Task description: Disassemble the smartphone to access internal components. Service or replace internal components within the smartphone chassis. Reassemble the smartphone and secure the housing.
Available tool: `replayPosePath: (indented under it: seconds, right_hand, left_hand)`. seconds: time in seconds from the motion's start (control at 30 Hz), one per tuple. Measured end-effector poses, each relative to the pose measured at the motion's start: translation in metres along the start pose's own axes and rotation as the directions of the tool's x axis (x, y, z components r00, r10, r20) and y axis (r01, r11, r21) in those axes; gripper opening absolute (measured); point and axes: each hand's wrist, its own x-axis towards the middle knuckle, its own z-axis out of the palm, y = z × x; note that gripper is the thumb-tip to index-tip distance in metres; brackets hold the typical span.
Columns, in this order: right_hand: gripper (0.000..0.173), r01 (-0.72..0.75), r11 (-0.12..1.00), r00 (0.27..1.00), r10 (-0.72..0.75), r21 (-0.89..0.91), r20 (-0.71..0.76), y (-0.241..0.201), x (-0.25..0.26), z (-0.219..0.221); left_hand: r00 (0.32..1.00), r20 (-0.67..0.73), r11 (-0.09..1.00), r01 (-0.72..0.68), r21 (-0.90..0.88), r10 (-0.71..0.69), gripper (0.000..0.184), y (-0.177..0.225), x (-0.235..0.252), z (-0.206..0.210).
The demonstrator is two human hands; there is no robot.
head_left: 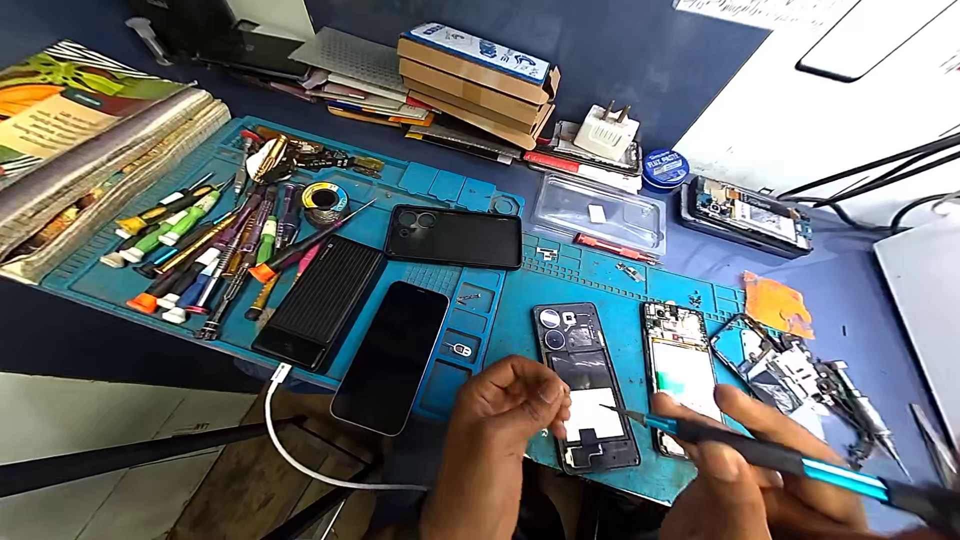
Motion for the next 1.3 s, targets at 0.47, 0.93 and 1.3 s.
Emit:
replayPosePath:
  seconds: [0.47, 0.93, 1.3]
  right_hand:
    - [0.067, 0.093, 0.996, 0.986, -0.092, 0.001, 0.141, -0.005, -0.008, 0.001]
    - [0.075, 0.094, 0.977, 0.986, -0.065, -0.189, 0.155, 0.014, 0.040, -0.015]
    - [0.074, 0.077, 0.926, 0.928, 0.069, -0.370, 0.367, 0.072, 0.078, -0.005]
  left_hand:
    - [0.984, 0.051, 0.955, 0.178, -0.236, -0.171, 0.017, -0.005, -0.007, 0.011]
    - [0.903, 0.369, 0.623, -0.420, 0.659, 0.218, 0.037, -0.021, 0.000, -0.002]
    - [0.744, 0.638, -0.136, -0.623, 0.770, 0.199, 0.064, -0.048, 0.013, -0.011]
